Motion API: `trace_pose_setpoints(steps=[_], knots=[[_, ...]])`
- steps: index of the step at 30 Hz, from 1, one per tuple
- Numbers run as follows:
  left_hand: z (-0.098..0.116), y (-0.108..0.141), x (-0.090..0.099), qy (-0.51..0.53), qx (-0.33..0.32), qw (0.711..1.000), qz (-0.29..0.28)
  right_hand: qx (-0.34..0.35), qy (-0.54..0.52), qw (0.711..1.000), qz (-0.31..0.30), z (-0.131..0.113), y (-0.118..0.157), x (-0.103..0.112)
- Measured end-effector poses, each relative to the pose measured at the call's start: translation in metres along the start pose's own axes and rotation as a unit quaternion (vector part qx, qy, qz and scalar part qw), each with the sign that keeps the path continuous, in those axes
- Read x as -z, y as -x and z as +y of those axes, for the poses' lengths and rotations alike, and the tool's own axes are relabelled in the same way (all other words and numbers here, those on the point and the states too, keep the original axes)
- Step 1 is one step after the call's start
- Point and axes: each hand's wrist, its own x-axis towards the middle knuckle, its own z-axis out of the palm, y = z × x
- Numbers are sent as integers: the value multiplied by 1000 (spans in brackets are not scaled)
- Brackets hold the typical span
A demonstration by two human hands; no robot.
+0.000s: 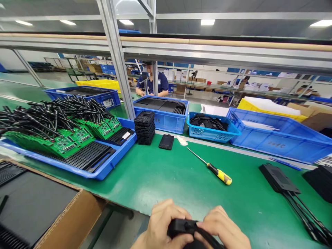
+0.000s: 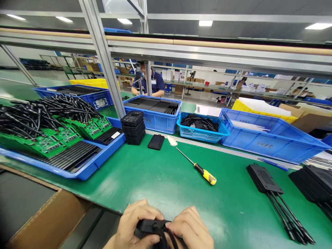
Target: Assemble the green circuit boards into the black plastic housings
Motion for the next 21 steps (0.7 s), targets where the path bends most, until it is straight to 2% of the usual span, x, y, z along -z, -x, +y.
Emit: trace_pose_setpoints(steps=[3,5,6,9,11,12,13,15,18,19,21], knots=[[6,-1,8,32,141,985,-94,48,1,999,17,4,-3,-2],[8,-3,13,61,233,958,-155,90,4,995,39,3,-5,-1],[7,-5,16,79,265,944,-179,99,5,995,28,1,-5,1],[3,-10,18,172,329,896,-245,103,-20,991,-85,-3,-7,9],[1,-12,16,239,350,864,-271,104,-54,987,-106,-1,-8,10],[1,-12,14,247,350,863,-266,100,-80,987,-101,1,-8,9],[2,-10,12,231,342,877,-247,87,-113,986,-88,4,-7,6],[5,-7,8,139,302,926,-177,22,-179,982,-46,9,-4,-2],[9,0,4,15,200,976,-89,-91,-231,969,-2,15,2,-9],[9,2,4,-3,164,984,-70,-110,-227,968,-4,16,5,-10],[8,4,2,-20,104,994,-38,-116,-203,971,-47,16,10,-8]])
